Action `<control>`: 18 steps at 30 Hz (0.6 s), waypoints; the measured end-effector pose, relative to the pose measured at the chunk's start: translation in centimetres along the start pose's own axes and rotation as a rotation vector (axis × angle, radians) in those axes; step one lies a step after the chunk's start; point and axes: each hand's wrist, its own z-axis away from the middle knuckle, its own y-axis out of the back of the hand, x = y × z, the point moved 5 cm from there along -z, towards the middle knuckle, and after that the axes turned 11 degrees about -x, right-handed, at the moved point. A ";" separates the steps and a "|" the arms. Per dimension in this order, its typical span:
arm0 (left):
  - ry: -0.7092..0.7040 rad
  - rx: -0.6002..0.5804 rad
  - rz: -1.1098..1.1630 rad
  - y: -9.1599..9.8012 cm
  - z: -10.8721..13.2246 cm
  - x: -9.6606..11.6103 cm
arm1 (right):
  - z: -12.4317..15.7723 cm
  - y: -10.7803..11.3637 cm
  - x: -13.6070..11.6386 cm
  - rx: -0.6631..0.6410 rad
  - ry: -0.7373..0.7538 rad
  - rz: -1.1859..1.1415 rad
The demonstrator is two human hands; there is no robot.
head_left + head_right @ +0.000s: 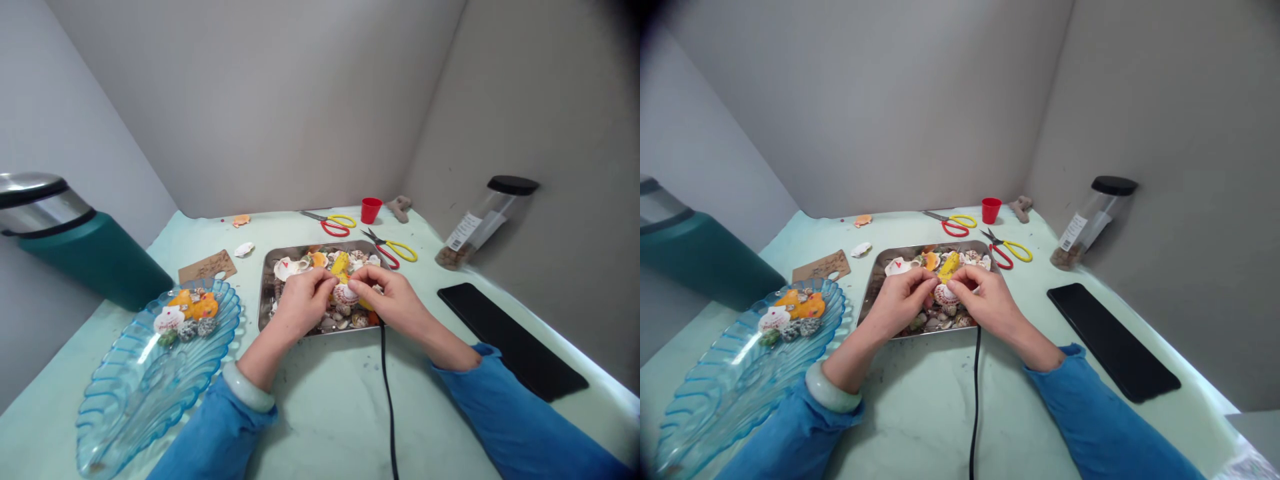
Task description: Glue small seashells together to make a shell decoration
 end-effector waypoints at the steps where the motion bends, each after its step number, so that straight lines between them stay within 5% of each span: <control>1: 0.004 0.002 -0.003 0.0 0.0 -0.1 | 0.0 0.0 0.0 -0.002 -0.002 0.000; 11: 0.062 0.107 0.046 0.3 -0.1 -0.9 | 0.0 0.0 0.0 -0.008 -0.014 0.010; 18: 0.015 0.032 -0.025 0.1 0.0 0.0 | 0.0 0.0 -0.1 -0.009 -0.022 0.020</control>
